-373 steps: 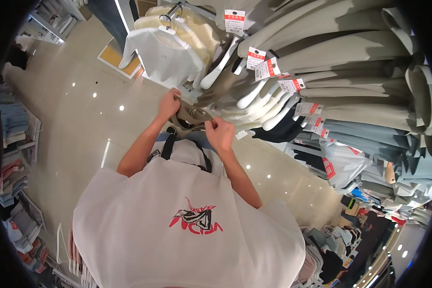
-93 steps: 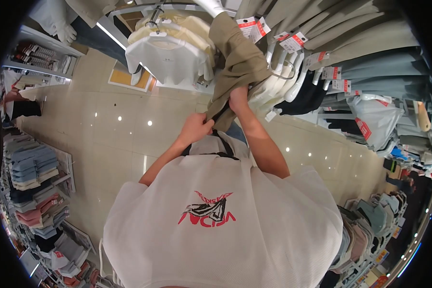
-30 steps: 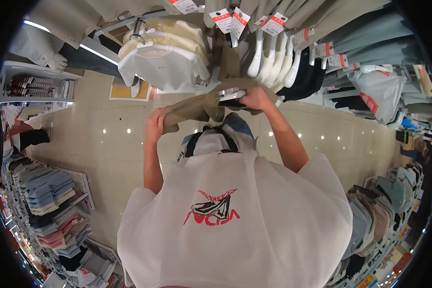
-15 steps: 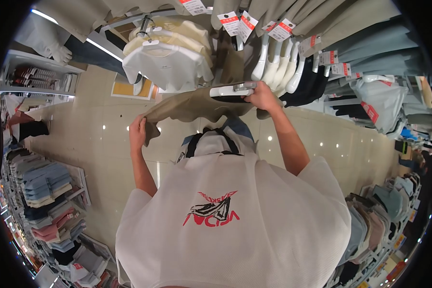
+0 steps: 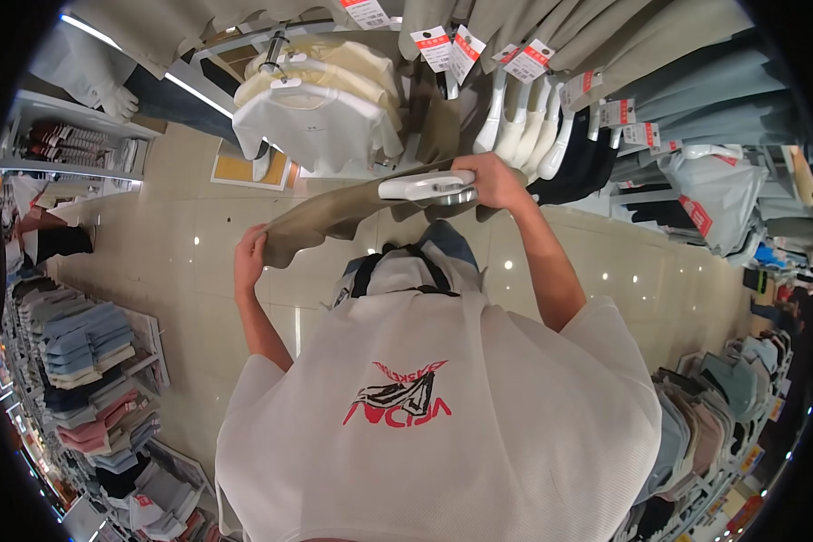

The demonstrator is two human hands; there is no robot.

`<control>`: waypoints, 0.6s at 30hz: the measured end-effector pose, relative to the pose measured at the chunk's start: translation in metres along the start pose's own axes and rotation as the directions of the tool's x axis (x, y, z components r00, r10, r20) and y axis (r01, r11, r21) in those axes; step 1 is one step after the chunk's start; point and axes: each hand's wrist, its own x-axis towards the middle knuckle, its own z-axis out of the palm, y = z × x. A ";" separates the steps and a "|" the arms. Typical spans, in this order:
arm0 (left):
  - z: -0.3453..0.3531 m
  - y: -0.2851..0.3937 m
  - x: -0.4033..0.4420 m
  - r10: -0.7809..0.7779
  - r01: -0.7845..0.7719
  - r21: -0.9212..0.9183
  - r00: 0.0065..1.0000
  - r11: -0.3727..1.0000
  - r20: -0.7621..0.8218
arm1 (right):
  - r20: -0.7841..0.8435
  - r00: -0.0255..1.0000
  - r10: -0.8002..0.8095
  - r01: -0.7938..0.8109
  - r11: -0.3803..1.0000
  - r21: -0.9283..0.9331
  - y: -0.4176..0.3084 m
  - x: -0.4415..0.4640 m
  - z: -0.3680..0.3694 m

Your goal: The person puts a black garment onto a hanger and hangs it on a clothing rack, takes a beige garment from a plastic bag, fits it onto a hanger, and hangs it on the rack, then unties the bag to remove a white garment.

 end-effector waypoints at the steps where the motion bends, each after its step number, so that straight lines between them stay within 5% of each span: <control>1: 0.001 -0.008 0.000 -0.052 0.050 0.036 0.998 0.998 0.038 | -0.034 0.999 -0.041 0.040 0.999 -0.018 -0.002 0.000 0.003; 3: 0.004 -0.030 0.002 -0.156 0.144 0.114 0.982 0.983 0.106 | -0.101 0.987 -0.126 0.120 0.991 -0.058 -0.007 0.002 0.013; 6: 0.005 0.009 0.011 -0.447 0.330 0.488 0.883 0.808 0.144 | -0.078 0.959 -0.272 0.261 0.958 -0.120 -0.013 0.009 0.024; 9: 0.014 -0.007 0.014 -0.067 0.059 0.104 0.995 0.993 0.068 | -0.070 0.958 -0.279 0.272 0.957 -0.102 -0.009 0.010 0.034; 12: 0.022 0.069 0.025 0.236 -0.202 -0.155 0.940 0.967 0.248 | -0.045 0.972 -0.229 0.223 0.970 -0.101 -0.011 0.010 0.039; 14: 0.052 0.095 0.032 0.294 -0.320 0.053 0.914 0.946 0.281 | -0.059 0.973 -0.225 0.218 0.971 -0.102 -0.004 0.010 0.043; 18: 0.114 0.096 0.038 0.114 -0.134 0.224 0.989 0.965 0.098 | -0.004 0.984 -0.180 0.178 0.979 -0.097 0.000 0.008 0.049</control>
